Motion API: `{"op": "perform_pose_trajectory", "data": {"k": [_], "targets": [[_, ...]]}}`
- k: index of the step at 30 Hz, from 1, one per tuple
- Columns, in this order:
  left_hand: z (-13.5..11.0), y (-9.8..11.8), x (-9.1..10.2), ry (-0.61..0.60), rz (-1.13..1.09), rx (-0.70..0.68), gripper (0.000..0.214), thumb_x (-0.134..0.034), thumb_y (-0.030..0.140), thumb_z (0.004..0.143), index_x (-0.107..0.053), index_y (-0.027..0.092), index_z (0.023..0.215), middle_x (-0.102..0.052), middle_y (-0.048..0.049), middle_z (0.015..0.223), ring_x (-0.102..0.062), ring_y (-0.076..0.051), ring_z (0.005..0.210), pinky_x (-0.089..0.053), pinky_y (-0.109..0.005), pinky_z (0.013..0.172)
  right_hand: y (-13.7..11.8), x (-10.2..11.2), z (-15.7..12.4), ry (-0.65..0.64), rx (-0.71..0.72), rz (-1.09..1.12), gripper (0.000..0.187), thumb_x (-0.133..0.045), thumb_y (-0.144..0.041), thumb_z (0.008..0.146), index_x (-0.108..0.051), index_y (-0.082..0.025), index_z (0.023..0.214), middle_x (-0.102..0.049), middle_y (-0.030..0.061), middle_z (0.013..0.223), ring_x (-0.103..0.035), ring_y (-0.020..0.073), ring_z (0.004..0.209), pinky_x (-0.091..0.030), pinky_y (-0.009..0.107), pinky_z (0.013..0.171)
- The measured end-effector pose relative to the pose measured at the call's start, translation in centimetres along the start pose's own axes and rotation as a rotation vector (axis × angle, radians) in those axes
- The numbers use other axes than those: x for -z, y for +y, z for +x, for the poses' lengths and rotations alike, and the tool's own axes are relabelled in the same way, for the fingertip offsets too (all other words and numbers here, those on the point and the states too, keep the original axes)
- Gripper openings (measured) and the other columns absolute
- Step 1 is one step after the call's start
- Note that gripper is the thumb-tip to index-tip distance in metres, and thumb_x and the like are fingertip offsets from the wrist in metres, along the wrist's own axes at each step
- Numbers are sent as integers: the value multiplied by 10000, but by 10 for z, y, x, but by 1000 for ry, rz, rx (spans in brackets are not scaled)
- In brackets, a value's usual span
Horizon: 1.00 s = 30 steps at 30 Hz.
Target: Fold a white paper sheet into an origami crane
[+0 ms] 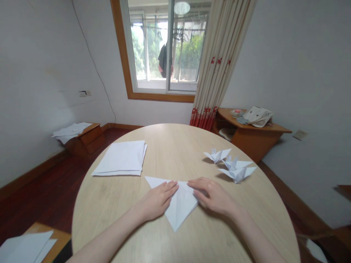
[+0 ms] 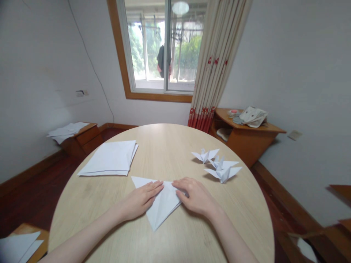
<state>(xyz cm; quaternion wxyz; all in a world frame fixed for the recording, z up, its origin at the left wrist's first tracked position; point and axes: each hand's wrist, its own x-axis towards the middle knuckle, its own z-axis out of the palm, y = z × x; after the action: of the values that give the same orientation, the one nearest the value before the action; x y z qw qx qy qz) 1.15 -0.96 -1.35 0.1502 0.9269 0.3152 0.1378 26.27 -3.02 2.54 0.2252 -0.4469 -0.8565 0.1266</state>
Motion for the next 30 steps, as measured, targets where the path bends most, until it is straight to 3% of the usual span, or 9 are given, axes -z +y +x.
{"op": "perform_pose_trajectory", "data": {"k": [5, 11, 17, 22, 30], "targets": [[2, 0, -1, 71, 26, 81, 441, -371, 169, 943, -469, 198, 1372, -497, -70, 1404, -465, -204, 1290, -364, -392, 1103, 7, 5, -5, 10, -76, -3, 556, -447, -51, 663, -659, -197, 1156, -700, 72, 1120, -643, 232, 1006, -490, 365, 891], [3, 2, 4, 90, 70, 136, 383, -399, 231, 956, -526, 193, 1315, -557, -72, 1346, -526, -220, 1222, -424, -375, 1043, 20, 5, -6, 22, -173, -43, 385, -496, -151, 807, -663, -182, 1152, -699, 94, 1131, -647, 259, 1032, -495, 401, 891], [2, 2, 5, 65, 89, 139, 388, -405, 239, 960, -511, 176, 1328, -538, -75, 1365, -512, -225, 1234, -417, -372, 1047, 28, 1, -5, 47, -167, -70, 295, -532, -163, 831, -699, -207, 1069, -726, 87, 1057, -674, 261, 962, -520, 390, 833], [2, 3, 6, 68, 84, 128, 384, -406, 245, 963, -512, 193, 1328, -526, -67, 1378, -513, -229, 1234, -410, -383, 1052, 29, -1, -4, 31, -157, -51, 295, -497, -148, 851, -708, -203, 1049, -728, 95, 1054, -684, 247, 940, -528, 355, 803], [3, 1, 3, 78, 101, 115, 380, -400, 258, 965, -524, 200, 1320, -535, -77, 1368, -526, -235, 1219, -423, -405, 1036, 25, 5, -4, 19, -225, -20, 412, -468, -124, 804, -650, -156, 1173, -708, 108, 1103, -651, 246, 1013, -493, 401, 900]]}}
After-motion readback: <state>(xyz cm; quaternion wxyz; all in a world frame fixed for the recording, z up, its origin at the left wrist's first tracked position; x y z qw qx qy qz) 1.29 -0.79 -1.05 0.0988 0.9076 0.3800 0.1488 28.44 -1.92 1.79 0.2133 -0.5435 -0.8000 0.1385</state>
